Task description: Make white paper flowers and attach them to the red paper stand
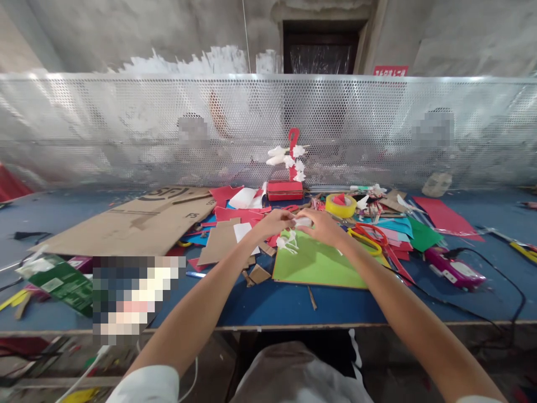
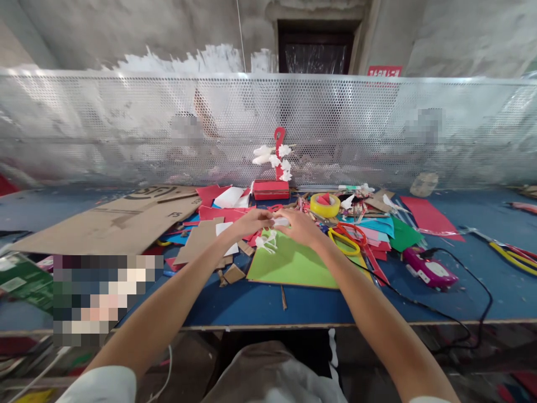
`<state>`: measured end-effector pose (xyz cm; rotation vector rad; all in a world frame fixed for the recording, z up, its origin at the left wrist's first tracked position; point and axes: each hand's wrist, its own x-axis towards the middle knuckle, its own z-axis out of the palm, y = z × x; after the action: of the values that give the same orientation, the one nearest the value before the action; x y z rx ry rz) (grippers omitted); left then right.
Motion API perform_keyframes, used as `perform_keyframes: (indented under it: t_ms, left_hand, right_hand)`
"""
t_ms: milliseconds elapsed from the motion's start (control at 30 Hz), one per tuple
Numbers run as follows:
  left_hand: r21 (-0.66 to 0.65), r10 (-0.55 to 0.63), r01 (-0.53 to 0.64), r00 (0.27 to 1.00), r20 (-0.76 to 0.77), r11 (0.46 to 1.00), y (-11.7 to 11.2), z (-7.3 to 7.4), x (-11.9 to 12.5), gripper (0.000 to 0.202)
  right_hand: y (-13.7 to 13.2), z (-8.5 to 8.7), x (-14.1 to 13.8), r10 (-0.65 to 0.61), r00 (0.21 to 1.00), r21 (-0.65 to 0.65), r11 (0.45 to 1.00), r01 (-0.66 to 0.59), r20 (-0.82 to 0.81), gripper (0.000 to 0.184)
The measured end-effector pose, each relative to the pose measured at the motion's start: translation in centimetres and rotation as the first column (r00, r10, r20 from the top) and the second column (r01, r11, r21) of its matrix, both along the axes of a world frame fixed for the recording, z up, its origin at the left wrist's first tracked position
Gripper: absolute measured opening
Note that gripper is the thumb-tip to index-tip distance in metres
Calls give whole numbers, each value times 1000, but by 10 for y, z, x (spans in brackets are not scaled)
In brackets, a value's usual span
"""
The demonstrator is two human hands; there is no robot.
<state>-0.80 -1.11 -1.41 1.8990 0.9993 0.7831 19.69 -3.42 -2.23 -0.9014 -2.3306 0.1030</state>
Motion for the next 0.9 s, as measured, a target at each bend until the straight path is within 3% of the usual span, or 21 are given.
perform_keyframes:
  t_ms: [133,333,533,900]
  left_hand:
    - [8,0,0,1000,-5,1000,-2,3,-1,20]
    - [-34,3,-2,999,40,999,0,2,1,19]
    - [-15,9,-8,998,59,1000,1,0,0,25]
    - [34,-32,29,995,92,999,2,-3,-1,31]
  right_hand:
    - [1,-3,-1,9,999,-6,1000,-9,39,40]
    - [1,1,0,-8,1000,24,1000,9,-21,17]
    - [0,1,0,24,1000,20,1000,-24,5,35]
    - [0,4,4,22,997,40,999,-19,-75,33]
